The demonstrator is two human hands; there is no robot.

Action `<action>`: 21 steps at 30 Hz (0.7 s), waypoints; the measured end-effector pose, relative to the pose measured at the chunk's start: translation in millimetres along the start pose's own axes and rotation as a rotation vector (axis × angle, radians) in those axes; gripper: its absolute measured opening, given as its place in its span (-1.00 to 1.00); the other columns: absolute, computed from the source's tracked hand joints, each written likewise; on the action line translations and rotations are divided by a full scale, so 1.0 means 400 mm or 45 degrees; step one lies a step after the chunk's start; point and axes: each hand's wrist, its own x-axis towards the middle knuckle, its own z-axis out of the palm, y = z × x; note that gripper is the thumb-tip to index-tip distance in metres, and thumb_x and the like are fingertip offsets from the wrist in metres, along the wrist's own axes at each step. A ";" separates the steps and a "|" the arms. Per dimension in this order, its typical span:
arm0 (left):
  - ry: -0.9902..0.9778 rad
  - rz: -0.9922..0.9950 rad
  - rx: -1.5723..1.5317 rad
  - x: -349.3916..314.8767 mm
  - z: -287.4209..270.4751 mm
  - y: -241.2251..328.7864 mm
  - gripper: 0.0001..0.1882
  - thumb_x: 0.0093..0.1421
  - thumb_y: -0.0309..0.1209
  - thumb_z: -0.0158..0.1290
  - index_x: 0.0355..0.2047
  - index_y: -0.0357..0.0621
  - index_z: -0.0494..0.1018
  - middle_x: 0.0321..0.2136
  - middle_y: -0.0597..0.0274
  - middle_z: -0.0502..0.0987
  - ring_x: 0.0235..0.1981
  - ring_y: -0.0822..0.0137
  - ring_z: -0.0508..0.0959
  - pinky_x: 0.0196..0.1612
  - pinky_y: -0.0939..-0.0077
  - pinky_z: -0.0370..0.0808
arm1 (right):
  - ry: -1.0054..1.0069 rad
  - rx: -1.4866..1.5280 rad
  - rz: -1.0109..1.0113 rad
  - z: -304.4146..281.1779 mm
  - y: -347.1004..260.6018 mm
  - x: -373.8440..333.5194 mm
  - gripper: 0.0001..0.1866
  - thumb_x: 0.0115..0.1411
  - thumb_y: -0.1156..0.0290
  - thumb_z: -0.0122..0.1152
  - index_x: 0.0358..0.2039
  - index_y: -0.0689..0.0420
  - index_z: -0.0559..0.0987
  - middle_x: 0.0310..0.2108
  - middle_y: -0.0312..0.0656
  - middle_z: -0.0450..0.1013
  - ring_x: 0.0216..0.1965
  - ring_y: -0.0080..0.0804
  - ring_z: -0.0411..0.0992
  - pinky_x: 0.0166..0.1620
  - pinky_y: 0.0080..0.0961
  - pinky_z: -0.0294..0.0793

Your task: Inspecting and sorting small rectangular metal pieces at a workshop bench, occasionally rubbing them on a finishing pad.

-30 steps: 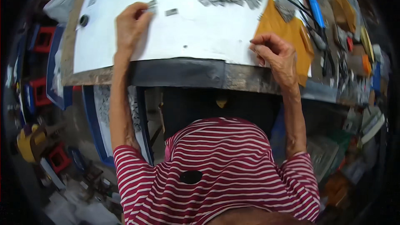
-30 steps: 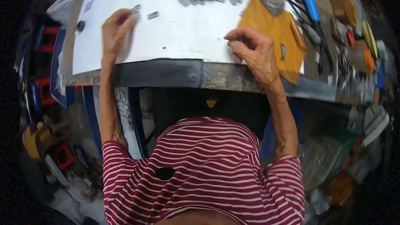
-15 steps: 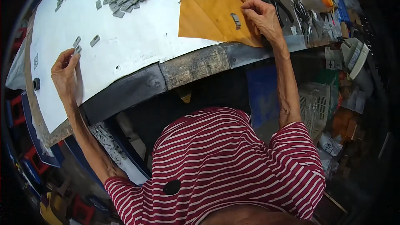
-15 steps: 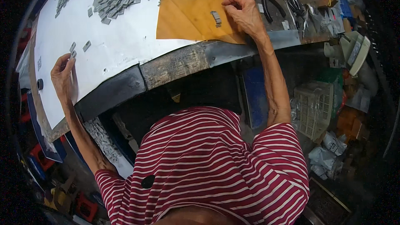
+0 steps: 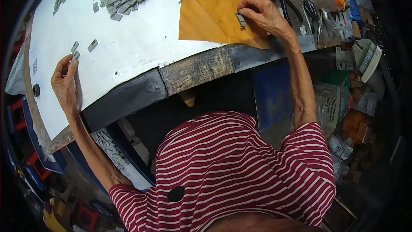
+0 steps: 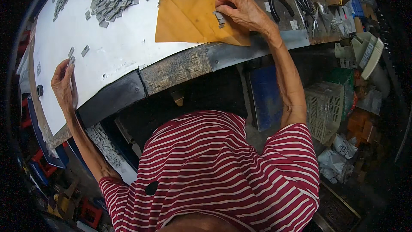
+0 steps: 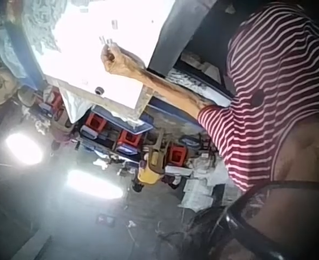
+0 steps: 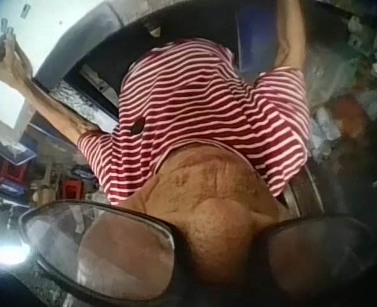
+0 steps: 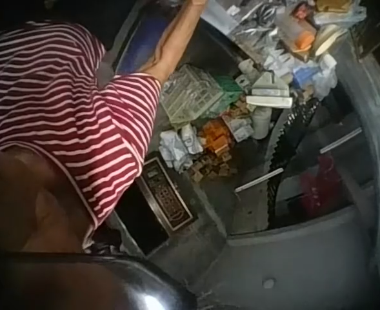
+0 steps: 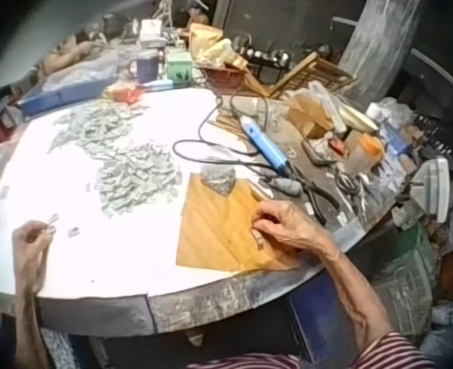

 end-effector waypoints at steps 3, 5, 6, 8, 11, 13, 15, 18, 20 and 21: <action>0.024 0.021 -0.034 0.000 0.006 -0.006 -0.73 0.03 -0.34 0.14 -0.25 -0.18 0.51 -0.52 0.35 0.43 -0.43 0.53 0.35 -0.30 0.74 0.27 | -0.041 0.031 -0.002 -0.003 0.017 0.007 -0.79 0.11 0.35 0.06 -0.39 0.27 0.44 -0.56 -0.23 0.35 -0.52 -0.54 0.29 -0.39 -0.55 0.34; 0.009 0.019 -0.044 0.001 0.000 -0.011 -0.73 0.04 -0.35 0.14 -0.24 -0.17 0.51 -0.51 0.36 0.42 -0.43 0.55 0.34 -0.30 0.77 0.25 | -0.174 0.033 0.006 -0.013 0.010 0.019 -0.82 0.14 0.39 0.06 -0.38 0.27 0.43 -0.54 -0.35 0.31 -0.47 -0.66 0.25 -0.36 -0.66 0.30; 0.009 0.018 -0.041 0.001 -0.001 -0.012 -0.73 0.04 -0.35 0.14 -0.24 -0.17 0.51 -0.51 0.36 0.42 -0.43 0.55 0.34 -0.30 0.77 0.25 | -0.175 0.035 0.005 -0.018 0.007 0.024 -0.82 0.14 0.39 0.06 -0.38 0.27 0.43 -0.54 -0.35 0.31 -0.47 -0.66 0.25 -0.36 -0.66 0.30; 0.009 0.014 -0.042 0.001 0.001 -0.012 -0.74 0.04 -0.35 0.14 -0.24 -0.17 0.51 -0.51 0.36 0.42 -0.43 0.55 0.34 -0.32 0.77 0.25 | -0.257 -0.024 -0.042 -0.029 0.003 0.033 -0.84 0.14 0.42 0.05 -0.42 0.28 0.41 -0.56 -0.35 0.29 -0.49 -0.66 0.23 -0.38 -0.65 0.30; 0.033 0.001 -0.073 0.000 0.005 -0.008 -0.74 0.04 -0.35 0.14 -0.24 -0.16 0.51 -0.51 0.36 0.43 -0.43 0.55 0.34 -0.33 0.77 0.27 | -0.309 -0.029 -0.038 -0.032 0.007 0.043 -0.84 0.11 0.42 0.08 -0.45 0.27 0.38 -0.59 -0.35 0.27 -0.51 -0.65 0.21 -0.39 -0.64 0.30; 0.041 0.001 -0.046 -0.002 0.006 0.001 -0.74 0.04 -0.35 0.14 -0.25 -0.16 0.51 -0.51 0.36 0.43 -0.43 0.55 0.35 -0.32 0.77 0.27 | -0.335 -0.072 -0.048 -0.035 0.007 0.052 -0.85 0.10 0.43 0.09 -0.45 0.26 0.38 -0.60 -0.35 0.27 -0.52 -0.65 0.21 -0.40 -0.64 0.30; 0.049 -0.002 -0.015 -0.004 0.004 0.001 -0.74 0.04 -0.35 0.14 -0.25 -0.15 0.52 -0.51 0.36 0.43 -0.43 0.55 0.36 -0.32 0.77 0.28 | -0.363 -0.110 -0.059 -0.036 0.002 0.062 -0.85 0.09 0.44 0.10 -0.46 0.25 0.38 -0.61 -0.35 0.27 -0.53 -0.64 0.22 -0.41 -0.63 0.30; 0.033 0.004 -0.024 0.001 0.004 -0.003 -0.75 0.03 -0.36 0.14 -0.25 -0.15 0.52 -0.51 0.34 0.44 -0.42 0.54 0.37 -0.30 0.77 0.29 | -0.413 -0.137 -0.031 -0.041 -0.008 0.065 -0.85 0.07 0.44 0.11 -0.47 0.25 0.37 -0.62 -0.33 0.29 -0.54 -0.63 0.23 -0.43 -0.61 0.31; 0.047 -0.002 -0.017 0.000 0.002 -0.010 -0.75 0.03 -0.36 0.14 -0.26 -0.15 0.52 -0.50 0.33 0.45 -0.41 0.54 0.38 -0.28 0.77 0.30 | -0.415 -0.201 -0.077 -0.039 -0.005 0.068 -0.86 0.06 0.45 0.11 -0.46 0.25 0.38 -0.63 -0.30 0.30 -0.56 -0.60 0.24 -0.45 -0.59 0.31; 0.047 -0.004 -0.018 -0.001 0.004 -0.011 -0.75 0.03 -0.36 0.14 -0.26 -0.15 0.52 -0.50 0.33 0.45 -0.41 0.54 0.38 -0.28 0.77 0.30 | -0.417 -0.202 -0.077 -0.039 -0.005 0.067 -0.86 0.06 0.45 0.11 -0.46 0.25 0.38 -0.63 -0.30 0.30 -0.56 -0.60 0.24 -0.45 -0.59 0.31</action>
